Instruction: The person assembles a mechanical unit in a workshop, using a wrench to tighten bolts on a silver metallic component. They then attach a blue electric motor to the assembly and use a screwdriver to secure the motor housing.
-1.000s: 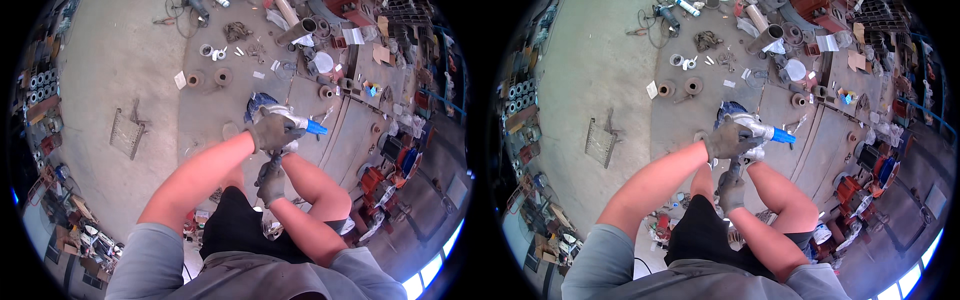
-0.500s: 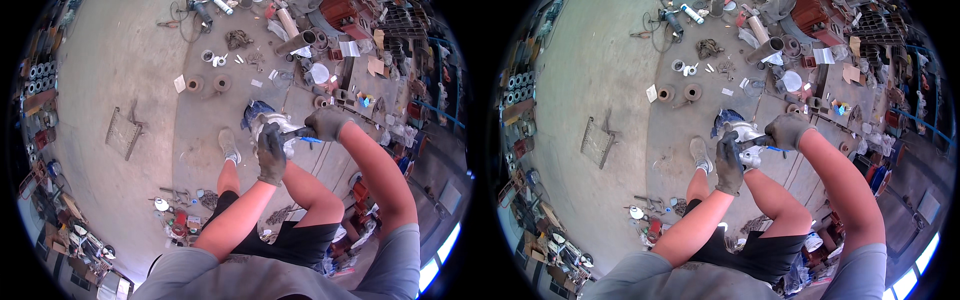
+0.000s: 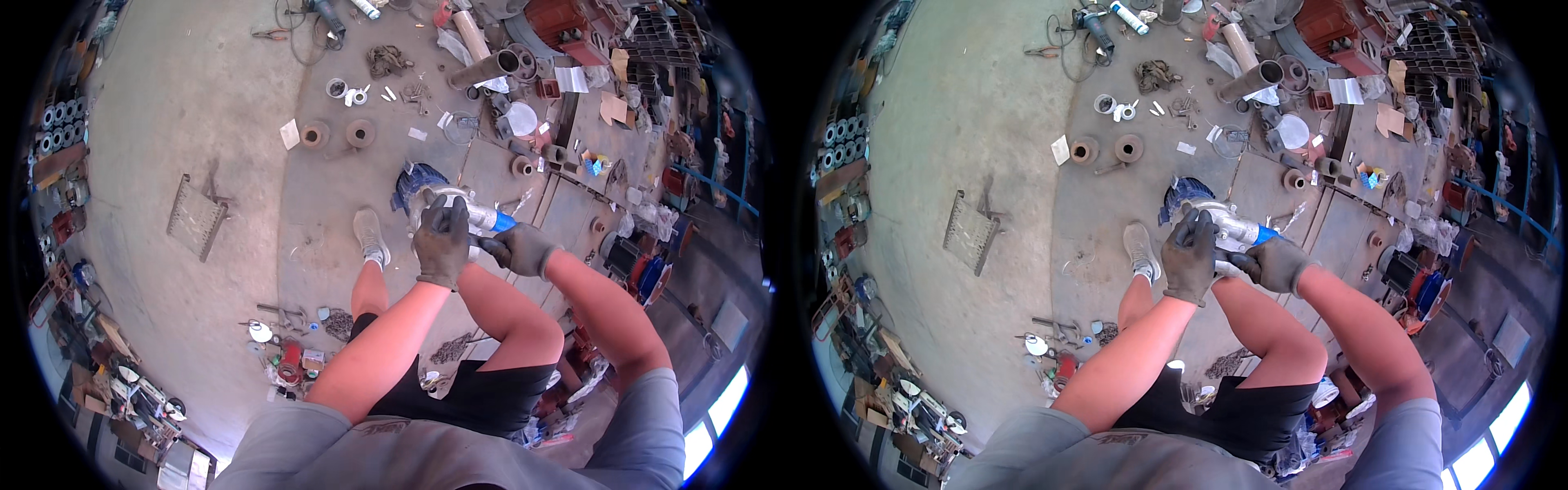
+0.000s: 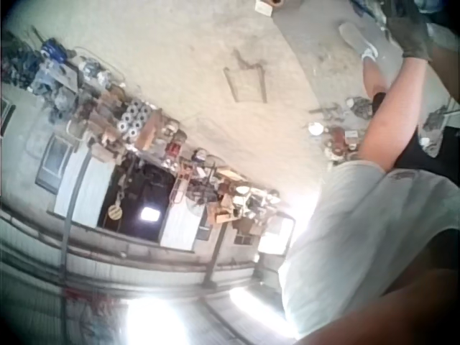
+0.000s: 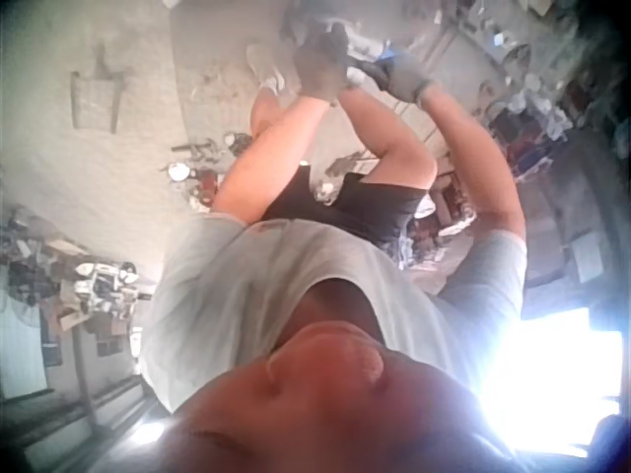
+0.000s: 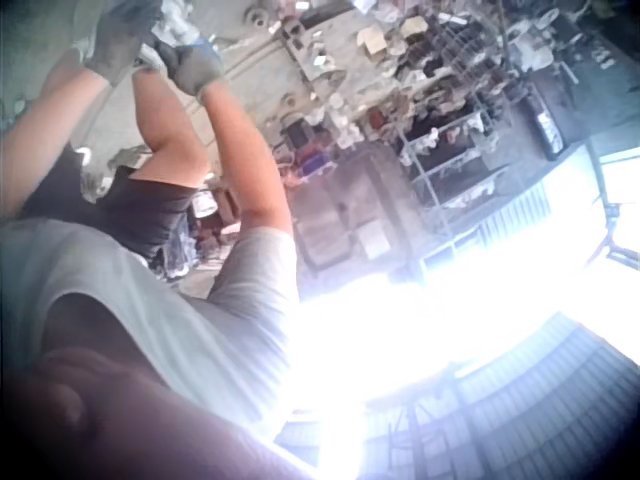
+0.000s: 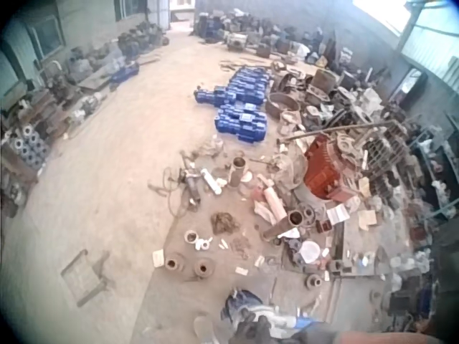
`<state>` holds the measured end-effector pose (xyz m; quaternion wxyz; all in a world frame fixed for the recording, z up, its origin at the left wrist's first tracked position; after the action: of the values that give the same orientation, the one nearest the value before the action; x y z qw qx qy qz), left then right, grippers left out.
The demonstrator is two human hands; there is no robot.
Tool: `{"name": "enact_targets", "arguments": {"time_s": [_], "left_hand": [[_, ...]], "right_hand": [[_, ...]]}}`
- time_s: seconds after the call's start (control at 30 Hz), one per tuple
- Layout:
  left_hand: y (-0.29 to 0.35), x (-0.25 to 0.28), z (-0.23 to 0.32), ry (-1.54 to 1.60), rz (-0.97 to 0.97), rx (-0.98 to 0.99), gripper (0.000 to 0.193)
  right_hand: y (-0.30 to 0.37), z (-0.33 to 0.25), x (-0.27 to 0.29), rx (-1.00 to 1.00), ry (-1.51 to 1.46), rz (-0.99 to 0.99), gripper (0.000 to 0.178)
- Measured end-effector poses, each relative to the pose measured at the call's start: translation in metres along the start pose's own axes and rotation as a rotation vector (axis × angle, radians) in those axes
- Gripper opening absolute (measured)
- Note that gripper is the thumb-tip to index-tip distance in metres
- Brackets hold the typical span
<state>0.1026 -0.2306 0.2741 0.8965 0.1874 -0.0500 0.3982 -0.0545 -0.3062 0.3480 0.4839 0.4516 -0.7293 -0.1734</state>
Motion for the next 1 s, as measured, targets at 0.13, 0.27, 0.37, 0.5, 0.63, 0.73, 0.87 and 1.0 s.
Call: {"name": "enact_targets", "arguments": {"time_s": [0.13,0.27,0.37,0.5,0.63,0.73,0.87,1.0], "left_hand": [[-0.010,-0.006,0.026,0.067,-0.042,0.177,0.026],[-0.012,-0.014,0.030,-0.115,-0.148,0.171,0.023],[-0.012,-0.015,0.035,-0.132,-0.162,0.149,0.029],[-0.014,-0.016,0.033,-0.140,-0.265,0.057,0.030],[-0.019,-0.020,0.039,-0.252,-0.543,-0.020,0.027],[-0.024,-0.022,0.039,-0.264,-0.721,-0.286,0.031],[-0.028,-0.025,0.042,-0.389,-0.960,-0.175,0.039],[-0.023,-0.024,0.043,-0.385,-0.985,-0.174,0.044]], "right_hand": [[-0.010,0.015,0.000,-0.176,-0.158,-0.096,0.050],[0.003,0.037,-0.015,-0.194,-0.222,0.012,0.054],[0.012,0.032,-0.016,-0.260,-0.208,0.100,0.052],[0.023,0.035,-0.033,-0.317,-0.310,0.165,0.054],[0.048,0.024,-0.092,-0.423,-0.598,0.316,0.059],[0.058,0.011,-0.123,-0.498,-0.732,0.386,0.066],[0.059,-0.012,-0.153,-0.541,-0.886,0.535,0.078],[0.065,-0.011,-0.166,-0.603,-1.020,0.479,0.070]]}}
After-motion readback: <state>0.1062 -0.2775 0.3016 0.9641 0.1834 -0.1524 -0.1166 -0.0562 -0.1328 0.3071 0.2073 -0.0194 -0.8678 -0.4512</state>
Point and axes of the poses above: each hand's wrist, its own y-axis away from the middle knuckle, its own x-axis out of the back of the hand, z = x × y, the point moved 5 cm from there along -y, towards the middle knuckle, and after that the axes turned 13 degrees about z, right-handed, at the moved point
